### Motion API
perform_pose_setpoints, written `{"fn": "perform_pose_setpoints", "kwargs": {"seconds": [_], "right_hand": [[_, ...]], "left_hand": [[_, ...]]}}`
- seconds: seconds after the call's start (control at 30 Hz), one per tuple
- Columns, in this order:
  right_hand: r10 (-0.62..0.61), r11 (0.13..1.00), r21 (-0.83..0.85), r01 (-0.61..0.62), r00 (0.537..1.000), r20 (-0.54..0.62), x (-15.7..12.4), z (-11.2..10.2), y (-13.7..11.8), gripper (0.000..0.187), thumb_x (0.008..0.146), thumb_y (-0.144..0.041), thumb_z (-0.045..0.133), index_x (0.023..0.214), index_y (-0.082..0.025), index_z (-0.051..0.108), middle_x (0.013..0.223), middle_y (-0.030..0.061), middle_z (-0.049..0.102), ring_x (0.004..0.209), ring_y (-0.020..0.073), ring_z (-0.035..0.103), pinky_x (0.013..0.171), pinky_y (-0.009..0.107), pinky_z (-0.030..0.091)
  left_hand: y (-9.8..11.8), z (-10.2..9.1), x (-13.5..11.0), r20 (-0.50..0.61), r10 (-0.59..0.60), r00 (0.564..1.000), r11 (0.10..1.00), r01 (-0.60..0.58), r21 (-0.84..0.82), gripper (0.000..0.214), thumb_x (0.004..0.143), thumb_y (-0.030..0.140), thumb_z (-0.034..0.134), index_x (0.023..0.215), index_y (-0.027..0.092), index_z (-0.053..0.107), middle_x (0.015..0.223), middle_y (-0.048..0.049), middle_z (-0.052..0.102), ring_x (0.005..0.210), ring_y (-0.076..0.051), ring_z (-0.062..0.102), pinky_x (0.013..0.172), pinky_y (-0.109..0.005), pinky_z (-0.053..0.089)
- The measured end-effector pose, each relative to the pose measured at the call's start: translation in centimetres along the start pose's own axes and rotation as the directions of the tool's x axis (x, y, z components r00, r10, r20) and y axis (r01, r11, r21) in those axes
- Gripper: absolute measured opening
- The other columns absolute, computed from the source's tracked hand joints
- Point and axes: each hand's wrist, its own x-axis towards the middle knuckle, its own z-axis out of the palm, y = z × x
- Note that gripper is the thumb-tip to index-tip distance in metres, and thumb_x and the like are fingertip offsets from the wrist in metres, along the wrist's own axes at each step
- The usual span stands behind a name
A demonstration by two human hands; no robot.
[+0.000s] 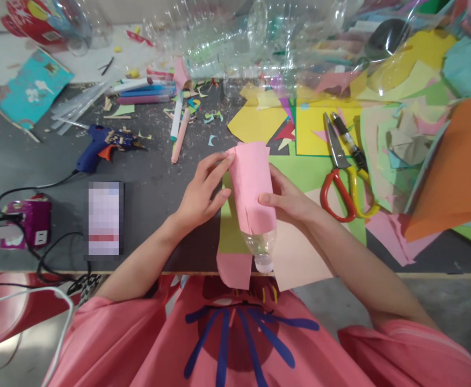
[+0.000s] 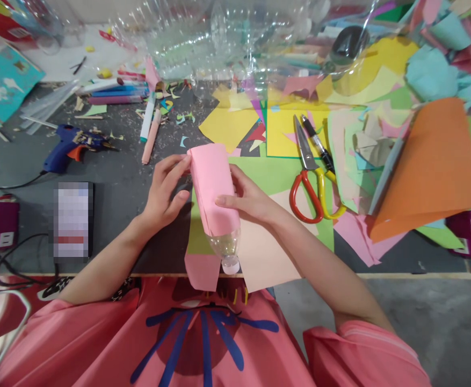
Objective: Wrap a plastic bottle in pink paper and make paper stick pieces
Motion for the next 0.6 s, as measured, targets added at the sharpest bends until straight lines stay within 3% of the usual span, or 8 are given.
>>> {"fn": "perform_pose_setpoints", "kwargs": {"seconds": [0.6], "right_hand": [[-0.011, 0.999, -0.049, 0.011, 1.0, 0.002, 0.07, 0.01, -0.05, 0.07, 0.059, -0.048, 0.084, 0.121, -0.03, 0.055, 0.125, 0.0051, 0.058, 0.111, 0.0266, 0.056, 0.096, 0.043, 0.047]], "left_hand": [[-0.26, -0.37, 0.07, -0.013, -0.02, 1.0, 1.0, 0.02, 0.014, 0.052, 0.1, 0.046, 0.029, 0.147, 0.026, 0.03, 0.133, -0.0122, 0.05, 0.125, -0.024, 0.051, 0.101, -0.038, 0.05]]}}
